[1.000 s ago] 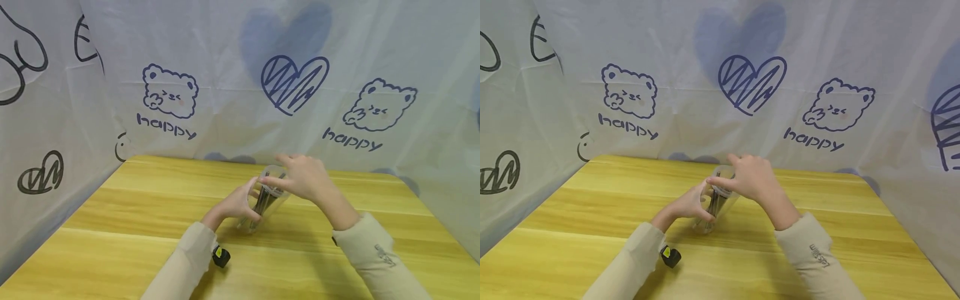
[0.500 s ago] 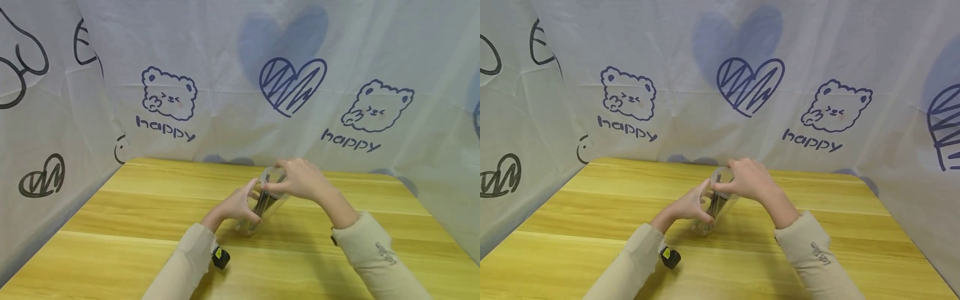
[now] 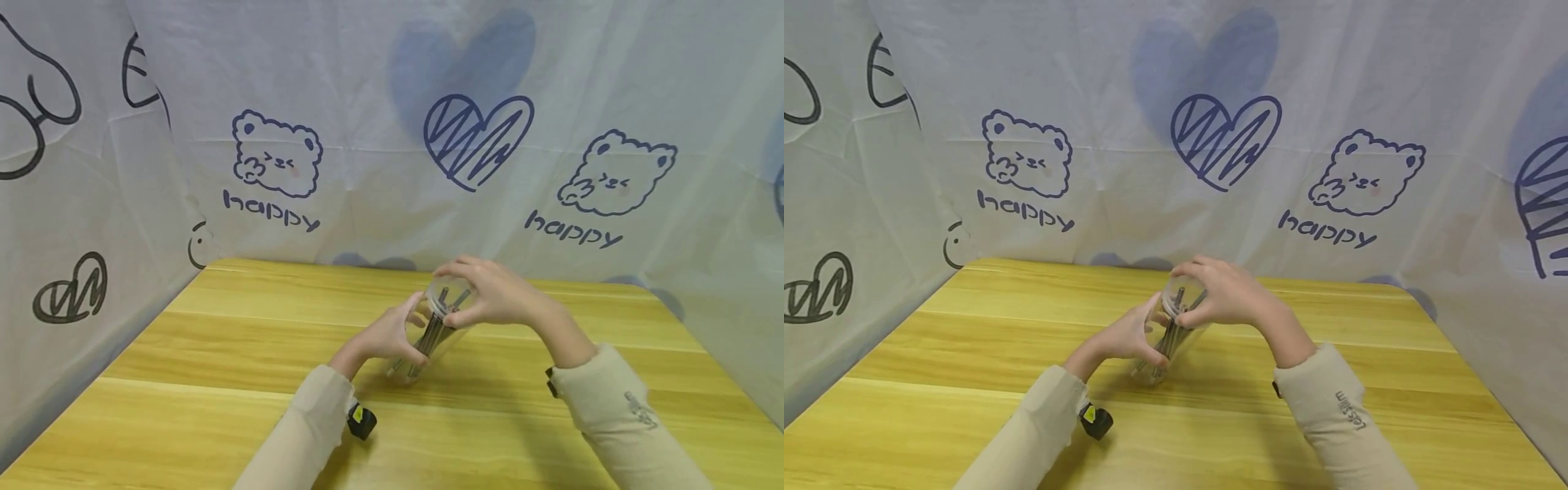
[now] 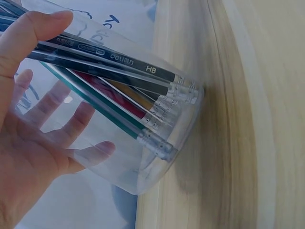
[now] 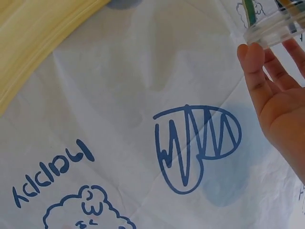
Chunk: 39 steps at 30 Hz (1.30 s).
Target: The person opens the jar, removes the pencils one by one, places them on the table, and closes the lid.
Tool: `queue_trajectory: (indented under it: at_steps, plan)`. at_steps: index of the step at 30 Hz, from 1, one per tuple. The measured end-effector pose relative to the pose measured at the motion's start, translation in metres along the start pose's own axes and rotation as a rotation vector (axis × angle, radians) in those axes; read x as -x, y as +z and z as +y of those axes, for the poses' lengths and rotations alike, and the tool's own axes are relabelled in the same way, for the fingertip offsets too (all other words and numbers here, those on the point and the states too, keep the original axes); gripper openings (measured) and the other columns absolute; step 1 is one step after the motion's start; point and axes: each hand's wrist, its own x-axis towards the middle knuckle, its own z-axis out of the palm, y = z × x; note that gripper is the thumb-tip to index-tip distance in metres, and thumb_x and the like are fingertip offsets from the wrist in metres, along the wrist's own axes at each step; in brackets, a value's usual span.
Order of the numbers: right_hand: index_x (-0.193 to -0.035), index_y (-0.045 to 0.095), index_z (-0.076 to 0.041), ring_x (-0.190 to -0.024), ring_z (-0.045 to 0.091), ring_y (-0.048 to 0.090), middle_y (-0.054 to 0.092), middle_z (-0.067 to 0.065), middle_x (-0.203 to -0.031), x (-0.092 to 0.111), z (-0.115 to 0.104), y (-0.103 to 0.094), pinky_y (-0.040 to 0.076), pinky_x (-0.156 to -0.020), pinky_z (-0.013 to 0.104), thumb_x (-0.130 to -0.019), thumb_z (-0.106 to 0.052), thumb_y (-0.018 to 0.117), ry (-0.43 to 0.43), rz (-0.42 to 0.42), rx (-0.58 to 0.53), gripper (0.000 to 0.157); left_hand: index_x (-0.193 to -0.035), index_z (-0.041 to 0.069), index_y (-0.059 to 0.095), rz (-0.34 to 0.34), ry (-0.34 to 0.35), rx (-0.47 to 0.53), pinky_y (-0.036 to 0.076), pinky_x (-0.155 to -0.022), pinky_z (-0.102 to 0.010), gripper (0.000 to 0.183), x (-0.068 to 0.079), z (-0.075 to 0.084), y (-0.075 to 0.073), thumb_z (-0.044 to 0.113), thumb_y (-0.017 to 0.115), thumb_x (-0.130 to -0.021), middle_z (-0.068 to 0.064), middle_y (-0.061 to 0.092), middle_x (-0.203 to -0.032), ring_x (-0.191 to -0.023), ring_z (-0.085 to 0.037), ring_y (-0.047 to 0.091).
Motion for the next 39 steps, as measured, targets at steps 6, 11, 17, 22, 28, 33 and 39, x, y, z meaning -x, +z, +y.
queue_trajectory:
  at_steps: [6,11,17,22,28,33,39]
  plan:
    - [-0.127,0.049,-0.012,-0.093,0.025,0.054,0.049,0.013,-0.123,0.002,-0.001,-0.002,0.043,-0.079,0.047,-0.071,-0.037,0.070,0.019,-0.008,-0.028,0.065,-0.142,0.011,0.012,-0.004,-0.026,0.025,0.034,-0.089,-0.052,0.104,0.001,0.001,-0.001,0.006,0.078,-0.062,-0.010,0.042,-0.125,-0.112,-0.031,0.043]
    - [-0.134,0.042,-0.015,-0.088,0.028,0.057,0.044,0.020,-0.127,0.002,-0.008,-0.003,0.043,-0.077,0.050,-0.075,-0.054,0.061,0.135,-0.003,0.041,0.072,-0.142,0.012,0.011,-0.006,-0.048,0.010,0.034,-0.089,-0.052,0.104,0.001,0.002,-0.001,0.008,0.078,-0.062,-0.009,0.041,-0.126,-0.114,-0.030,0.042]
    - [-0.130,0.046,-0.010,-0.076,0.026,0.058,0.059,0.018,-0.104,-0.002,-0.014,0.001,0.047,-0.065,0.041,-0.071,-0.073,0.046,0.303,0.006,0.174,0.087,-0.141,0.014,0.013,-0.012,-0.047,-0.013,0.038,-0.087,-0.048,0.101,0.001,0.002,0.001,0.008,0.077,-0.063,-0.008,0.042,-0.123,-0.114,-0.029,0.042]
    - [-0.118,0.054,-0.002,-0.061,0.016,0.053,0.062,0.012,-0.085,-0.004,-0.014,0.005,0.045,-0.056,0.031,-0.068,-0.073,0.051,0.318,0.009,0.110,0.087,-0.142,0.012,0.010,-0.007,-0.056,-0.001,0.037,-0.088,-0.049,0.103,0.002,0.002,0.001,0.006,0.076,-0.064,-0.008,0.040,-0.126,-0.115,-0.029,0.042]
    - [-0.117,0.053,0.003,-0.068,0.018,0.056,0.061,0.017,-0.098,-0.005,-0.013,0.007,0.048,-0.068,0.037,-0.070,-0.064,0.058,0.292,0.013,0.031,0.082,-0.143,0.012,0.005,-0.013,-0.062,-0.003,0.036,-0.089,-0.050,0.106,0.002,0.001,0.000,0.008,0.076,-0.064,-0.009,0.038,-0.130,-0.116,-0.031,0.041]
    - [-0.118,0.052,0.001,-0.074,0.020,0.057,0.060,0.017,-0.102,-0.007,-0.014,0.007,0.047,-0.070,0.038,-0.073,-0.055,0.063,0.279,0.005,0.011,0.073,-0.144,0.013,0.005,-0.014,-0.055,0.001,0.034,-0.090,-0.051,0.108,0.003,0.000,-0.001,0.012,0.077,-0.064,-0.011,0.035,-0.134,-0.115,-0.030,0.042]
    - [-0.119,0.051,0.000,-0.087,0.027,0.056,0.059,0.017,-0.105,-0.006,-0.011,0.004,0.046,-0.074,0.041,-0.074,-0.048,0.066,0.197,-0.006,0.006,0.067,-0.143,0.013,0.006,-0.012,-0.037,0.004,0.034,-0.089,-0.053,0.108,0.002,-0.001,-0.002,0.012,0.077,-0.063,-0.009,0.036,-0.133,-0.114,-0.030,0.043]
